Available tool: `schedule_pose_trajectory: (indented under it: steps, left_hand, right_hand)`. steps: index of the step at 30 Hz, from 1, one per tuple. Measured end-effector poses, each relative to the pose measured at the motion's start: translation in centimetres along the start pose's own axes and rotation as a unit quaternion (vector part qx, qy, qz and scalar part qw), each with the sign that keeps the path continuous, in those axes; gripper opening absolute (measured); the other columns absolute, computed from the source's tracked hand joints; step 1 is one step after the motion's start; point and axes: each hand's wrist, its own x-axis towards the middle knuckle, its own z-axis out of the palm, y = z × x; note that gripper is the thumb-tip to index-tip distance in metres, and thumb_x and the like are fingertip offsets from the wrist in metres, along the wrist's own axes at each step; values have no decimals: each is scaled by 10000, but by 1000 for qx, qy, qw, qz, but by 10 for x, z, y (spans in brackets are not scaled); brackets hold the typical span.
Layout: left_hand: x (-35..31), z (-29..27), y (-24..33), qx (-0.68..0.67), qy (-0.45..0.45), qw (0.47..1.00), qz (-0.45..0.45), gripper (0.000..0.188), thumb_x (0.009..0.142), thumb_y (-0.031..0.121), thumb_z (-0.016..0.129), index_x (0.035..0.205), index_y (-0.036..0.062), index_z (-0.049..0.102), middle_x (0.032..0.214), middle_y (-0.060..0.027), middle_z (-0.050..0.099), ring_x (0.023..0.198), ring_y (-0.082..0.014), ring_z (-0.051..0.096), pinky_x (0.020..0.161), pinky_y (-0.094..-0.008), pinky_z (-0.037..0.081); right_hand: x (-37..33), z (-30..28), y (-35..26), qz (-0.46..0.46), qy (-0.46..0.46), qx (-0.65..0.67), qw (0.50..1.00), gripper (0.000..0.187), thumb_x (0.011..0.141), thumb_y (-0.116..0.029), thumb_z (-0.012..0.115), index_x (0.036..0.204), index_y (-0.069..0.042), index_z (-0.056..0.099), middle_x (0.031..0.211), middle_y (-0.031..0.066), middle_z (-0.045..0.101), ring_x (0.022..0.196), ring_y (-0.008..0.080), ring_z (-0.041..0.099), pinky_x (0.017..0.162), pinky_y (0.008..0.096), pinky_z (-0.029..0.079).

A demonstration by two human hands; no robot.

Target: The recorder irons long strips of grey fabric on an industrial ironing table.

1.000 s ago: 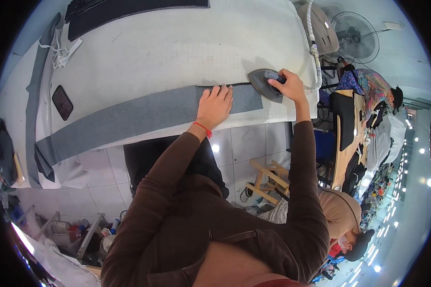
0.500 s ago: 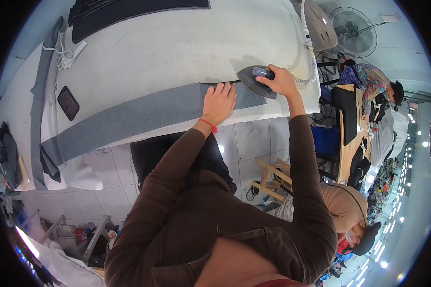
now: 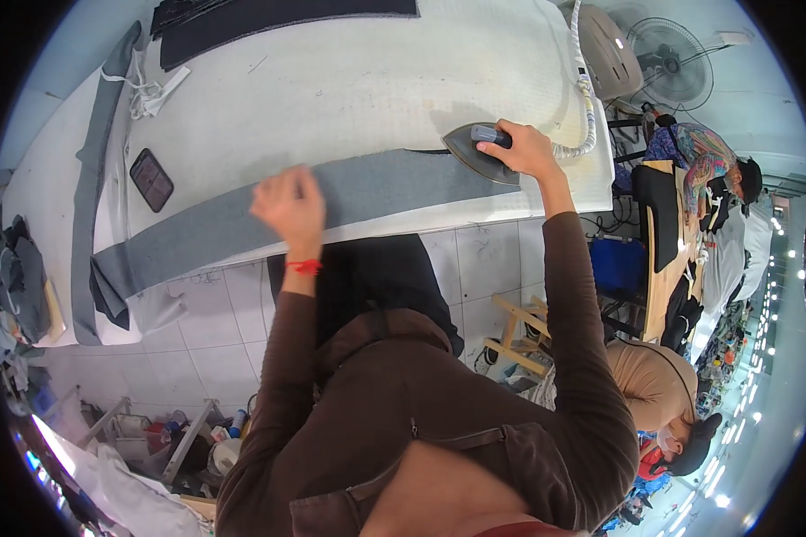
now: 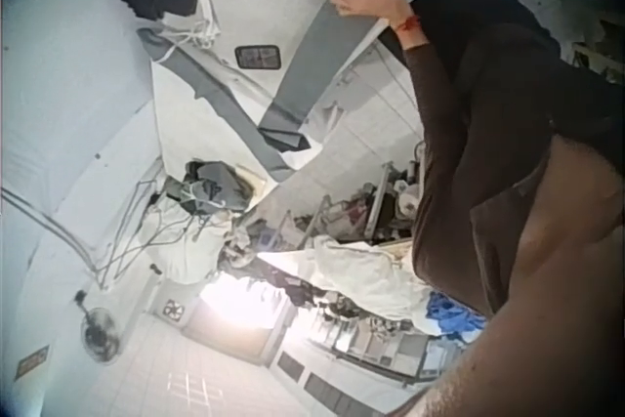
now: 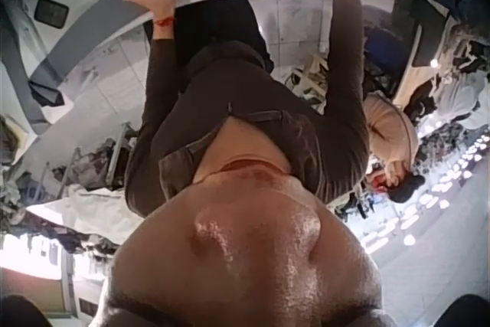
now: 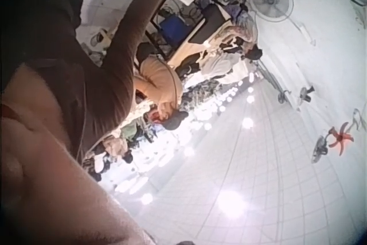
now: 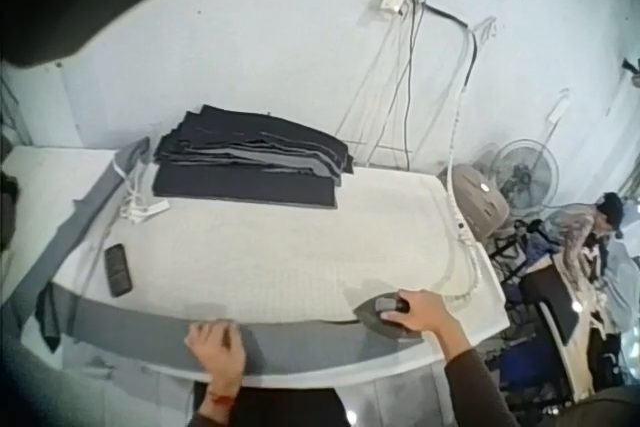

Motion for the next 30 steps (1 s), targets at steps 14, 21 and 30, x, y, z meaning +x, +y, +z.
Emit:
schedule_pose_trajectory:
  steps: [14, 21, 30]
  left_hand:
    - [9, -67, -135, 173, -33, 977, -120, 347, 1034, 248, 753, 1349, 102, 766, 1446, -141, 709, 1380, -384, 631, 1187, -557, 457]
    - [12, -70, -140, 120, 19, 988, -94, 364, 967, 169, 747, 1316, 72, 784, 1423, -137, 720, 1369, -371, 643, 1174, -561, 460]
    - [10, -72, -141, 123, -3, 987, -100, 452, 927, 141, 733, 1367, 49, 780, 1440, -149, 714, 1384, -357, 642, 1213, -580, 452]
  right_hand:
    - [24, 12, -74, -54, 7, 9, 998, 660, 926, -757, 802, 1019, -104, 799, 921, 181, 805, 915, 417, 785, 774, 509, 585]
    - [93, 14, -67, -40, 14, 30, 999, 691, 1013, -708, 733, 994, -18, 702, 885, 228, 722, 840, 434, 693, 783, 487, 533]
    - [138, 46, -98, -62, 257, -106, 959, 596, 1078, -641, 691, 1396, -139, 738, 1293, 151, 777, 1239, 389, 712, 1098, 569, 494]
